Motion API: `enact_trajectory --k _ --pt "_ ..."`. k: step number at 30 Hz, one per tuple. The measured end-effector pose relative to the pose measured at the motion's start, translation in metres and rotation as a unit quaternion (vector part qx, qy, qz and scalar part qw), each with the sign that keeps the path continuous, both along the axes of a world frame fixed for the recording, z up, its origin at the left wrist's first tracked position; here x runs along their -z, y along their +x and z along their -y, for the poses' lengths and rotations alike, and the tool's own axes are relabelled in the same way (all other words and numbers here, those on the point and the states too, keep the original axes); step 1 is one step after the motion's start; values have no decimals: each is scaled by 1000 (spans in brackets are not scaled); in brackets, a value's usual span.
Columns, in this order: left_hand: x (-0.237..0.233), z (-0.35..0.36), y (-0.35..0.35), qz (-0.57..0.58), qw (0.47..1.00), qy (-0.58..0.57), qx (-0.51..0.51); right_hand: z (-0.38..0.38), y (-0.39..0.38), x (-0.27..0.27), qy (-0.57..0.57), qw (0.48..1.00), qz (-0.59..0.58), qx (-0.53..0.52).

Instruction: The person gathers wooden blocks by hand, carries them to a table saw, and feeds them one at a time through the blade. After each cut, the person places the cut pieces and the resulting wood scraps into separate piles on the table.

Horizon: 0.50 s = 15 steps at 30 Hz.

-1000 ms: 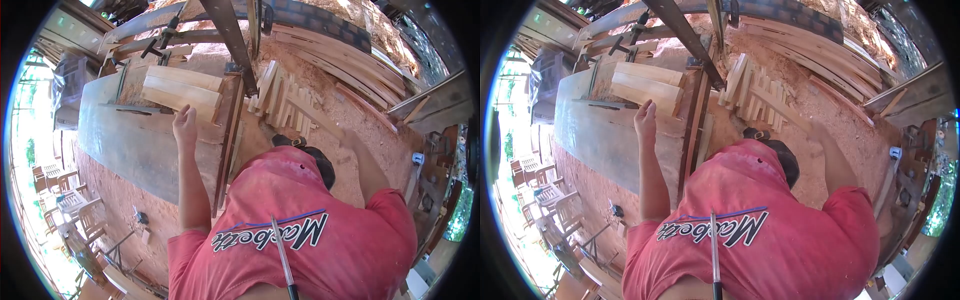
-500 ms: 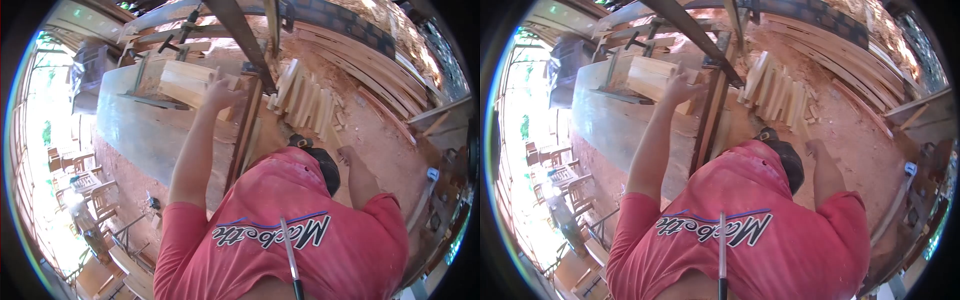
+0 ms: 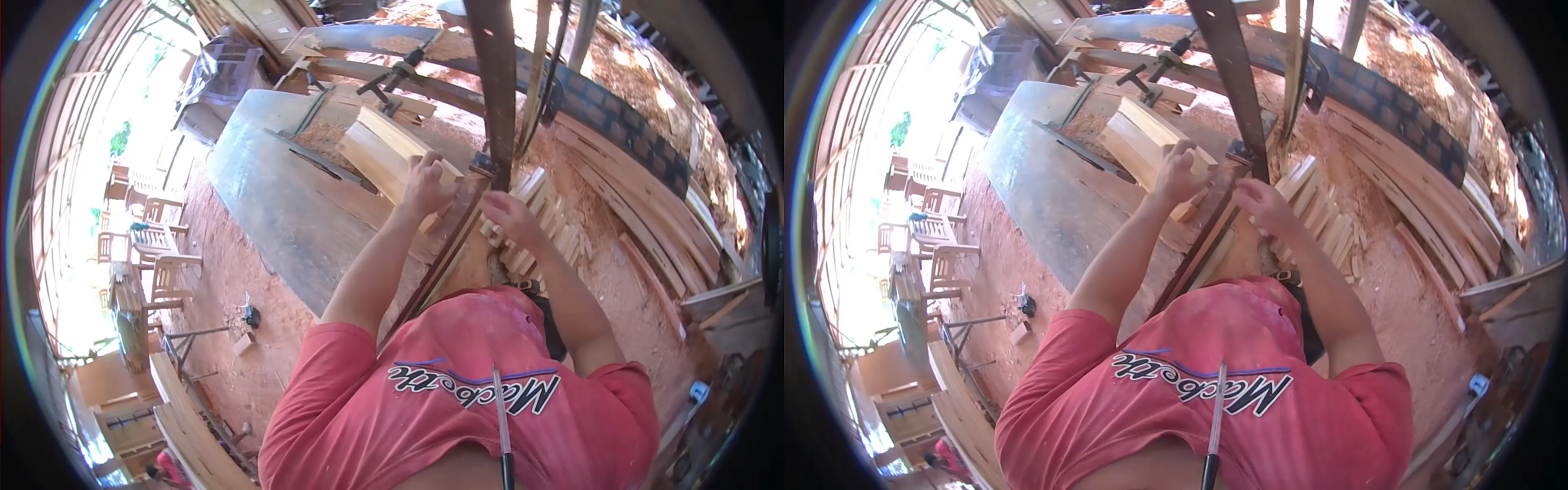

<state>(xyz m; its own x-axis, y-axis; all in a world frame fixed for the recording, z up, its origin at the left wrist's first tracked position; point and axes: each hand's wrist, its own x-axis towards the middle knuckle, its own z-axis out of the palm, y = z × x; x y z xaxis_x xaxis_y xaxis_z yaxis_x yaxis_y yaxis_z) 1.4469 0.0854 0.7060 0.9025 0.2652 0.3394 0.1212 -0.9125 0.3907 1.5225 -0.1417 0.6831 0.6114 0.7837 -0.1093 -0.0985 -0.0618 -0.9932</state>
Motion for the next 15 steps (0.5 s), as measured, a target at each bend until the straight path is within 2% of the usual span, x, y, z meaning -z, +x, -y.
enact_trajectory --k 3,5,6,7,8,10,12,14,15 --pt "0 0 -23 88 995 -34 15 -71 0 -11 16 999 -35 28" --pt "6 0 -37 111 992 -53 -8 -108 3 -12 -26 998 -25 -51" --pt "6 -3 -42 80 980 -183 -19 -117 4 -7 -24 998 -15 -62" --pt "0 -3 -48 51 949 -311 -28 -124 5 -3 -82 990 109 -43" --pt "-4 1 -55 78 898 -431 -32 -129 8 1 -135 963 232 -23" --pt "-11 -1 -82 78 890 -446 -52 -113 7 -20 -117 989 96 -7" --pt "-16 -1 -107 83 878 -465 -76 -78 2 -48 -45 996 -63 -33" --pt "-19 4 -129 126 799 -565 -163 -49 -20 -56 37 980 -166 -101" --pt "-19 7 -133 143 789 -571 -177 -39 -30 -61 39 966 -209 -144"
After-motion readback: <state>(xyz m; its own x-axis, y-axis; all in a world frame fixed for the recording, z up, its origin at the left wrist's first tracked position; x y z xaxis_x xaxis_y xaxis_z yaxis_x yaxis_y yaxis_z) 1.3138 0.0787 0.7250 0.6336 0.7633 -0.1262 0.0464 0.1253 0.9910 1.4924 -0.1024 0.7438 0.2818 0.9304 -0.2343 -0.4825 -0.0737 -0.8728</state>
